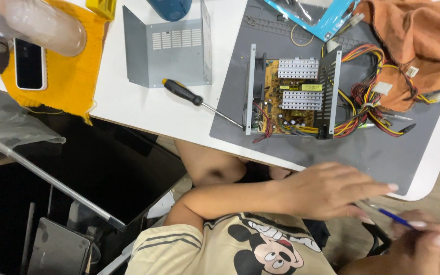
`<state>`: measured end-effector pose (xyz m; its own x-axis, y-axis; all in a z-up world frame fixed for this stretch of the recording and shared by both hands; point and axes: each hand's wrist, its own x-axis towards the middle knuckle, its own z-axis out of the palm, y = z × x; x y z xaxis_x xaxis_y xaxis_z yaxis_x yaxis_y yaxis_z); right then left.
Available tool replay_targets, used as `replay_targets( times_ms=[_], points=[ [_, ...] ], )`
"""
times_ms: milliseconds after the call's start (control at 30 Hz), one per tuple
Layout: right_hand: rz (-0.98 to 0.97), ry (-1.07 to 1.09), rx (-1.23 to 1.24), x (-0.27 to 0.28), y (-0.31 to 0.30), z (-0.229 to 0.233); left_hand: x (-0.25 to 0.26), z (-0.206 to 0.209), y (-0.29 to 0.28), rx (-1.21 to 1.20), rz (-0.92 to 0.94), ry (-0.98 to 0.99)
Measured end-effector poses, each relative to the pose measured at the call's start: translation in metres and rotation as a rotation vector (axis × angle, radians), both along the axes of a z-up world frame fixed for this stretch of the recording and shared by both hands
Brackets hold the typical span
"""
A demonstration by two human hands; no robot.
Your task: Cleaning the internal components of a computer power supply unit using a brush.
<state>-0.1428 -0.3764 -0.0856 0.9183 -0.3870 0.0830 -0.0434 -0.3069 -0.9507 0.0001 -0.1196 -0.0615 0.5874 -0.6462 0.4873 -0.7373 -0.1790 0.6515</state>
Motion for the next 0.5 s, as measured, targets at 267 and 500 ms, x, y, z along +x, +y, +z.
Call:
replay_targets(
  times_ms=[267,500],
  points=[
    [-0.030,-0.512,1.466,0.045,-0.050,-0.005,-0.003,0.001,-0.018,0.025,-0.334,0.363],
    [-0.427,-0.421,-0.149,0.043,0.067,-0.006,0.008,0.051,-0.041,-0.243,-0.177,0.685]
  ],
)
